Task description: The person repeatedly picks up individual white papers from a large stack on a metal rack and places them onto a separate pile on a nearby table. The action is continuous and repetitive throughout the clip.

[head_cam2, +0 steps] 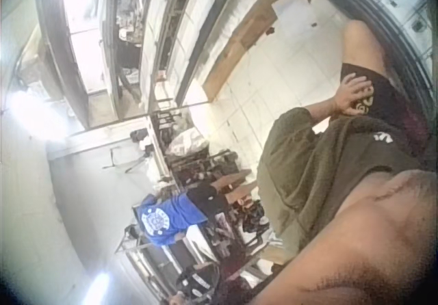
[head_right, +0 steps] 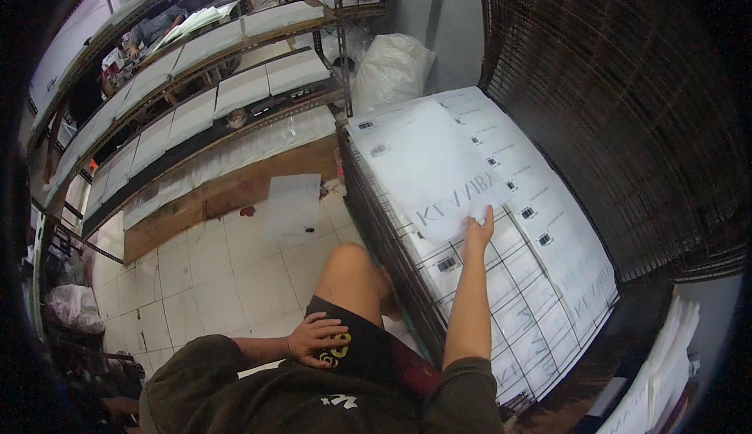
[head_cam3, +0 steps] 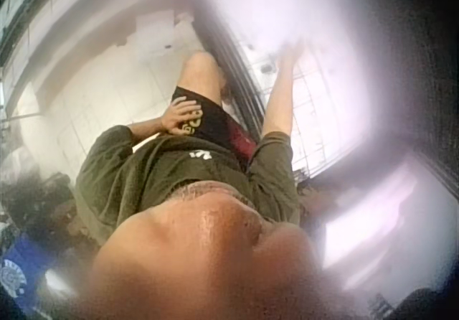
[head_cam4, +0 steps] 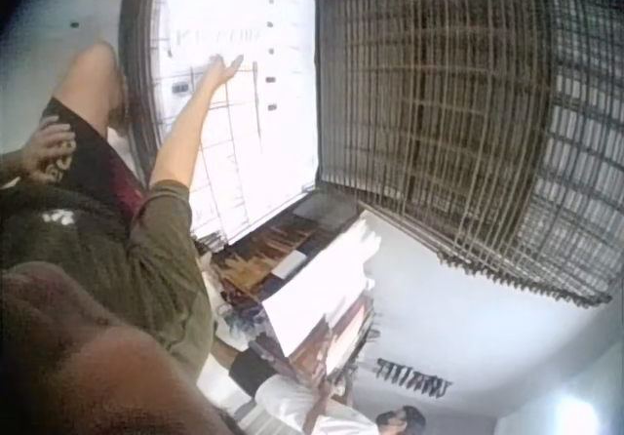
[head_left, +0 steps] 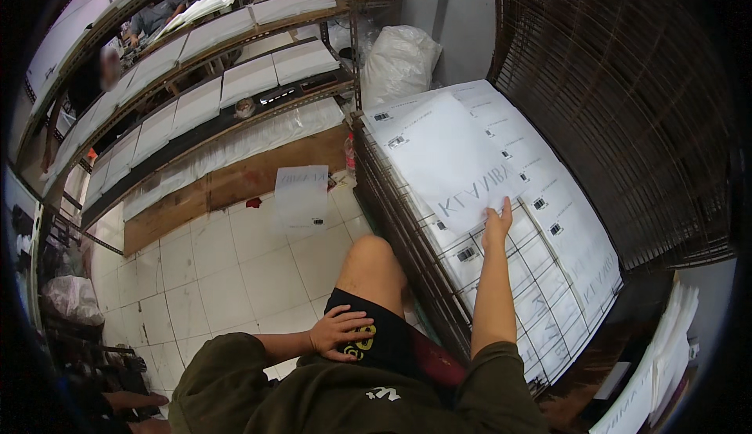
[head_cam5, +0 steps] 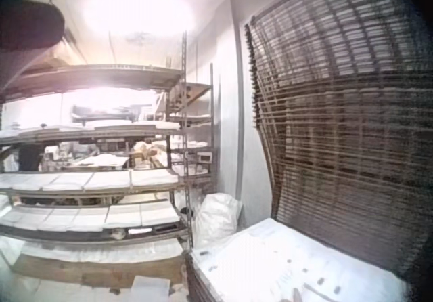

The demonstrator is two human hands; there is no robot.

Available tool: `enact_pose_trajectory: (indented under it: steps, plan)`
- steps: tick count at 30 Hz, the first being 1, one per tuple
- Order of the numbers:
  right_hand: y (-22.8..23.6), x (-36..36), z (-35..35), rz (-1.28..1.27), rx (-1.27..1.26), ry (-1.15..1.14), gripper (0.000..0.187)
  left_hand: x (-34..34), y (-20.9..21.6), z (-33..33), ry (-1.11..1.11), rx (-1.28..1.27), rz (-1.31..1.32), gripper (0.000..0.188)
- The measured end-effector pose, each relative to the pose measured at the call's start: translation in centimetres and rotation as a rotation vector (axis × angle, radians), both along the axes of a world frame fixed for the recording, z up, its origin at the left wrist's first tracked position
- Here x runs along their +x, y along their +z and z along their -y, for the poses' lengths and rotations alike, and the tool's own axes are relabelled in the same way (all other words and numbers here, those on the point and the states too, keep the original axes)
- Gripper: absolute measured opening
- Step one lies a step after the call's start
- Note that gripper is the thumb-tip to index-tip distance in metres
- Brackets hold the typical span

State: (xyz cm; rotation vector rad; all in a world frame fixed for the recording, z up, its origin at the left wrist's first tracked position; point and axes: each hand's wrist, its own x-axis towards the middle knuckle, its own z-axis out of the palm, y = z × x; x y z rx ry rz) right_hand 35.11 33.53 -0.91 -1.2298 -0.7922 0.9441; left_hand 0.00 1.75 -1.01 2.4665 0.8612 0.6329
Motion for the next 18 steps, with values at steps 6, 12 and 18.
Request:
enact_pose_trajectory:
  steps: [6,12,18]
  plan:
    - [1.9,-2.5,2.0,-0.026,-0.092,-0.022,0.075,-0.1,-0.7,-0.3,-0.015,-0.017,-0.006,0.062]
    - [1.0,-2.0,0.7,0.044,-0.048,-0.014,0.075,0.0,-0.3,-0.9,-0.031,0.010,-0.009,0.061]
    - [-1.3,-1.7,-0.9,0.139,-0.017,-0.004,0.073,0.3,0.3,-0.8,-0.027,0.013,0.024,0.059]
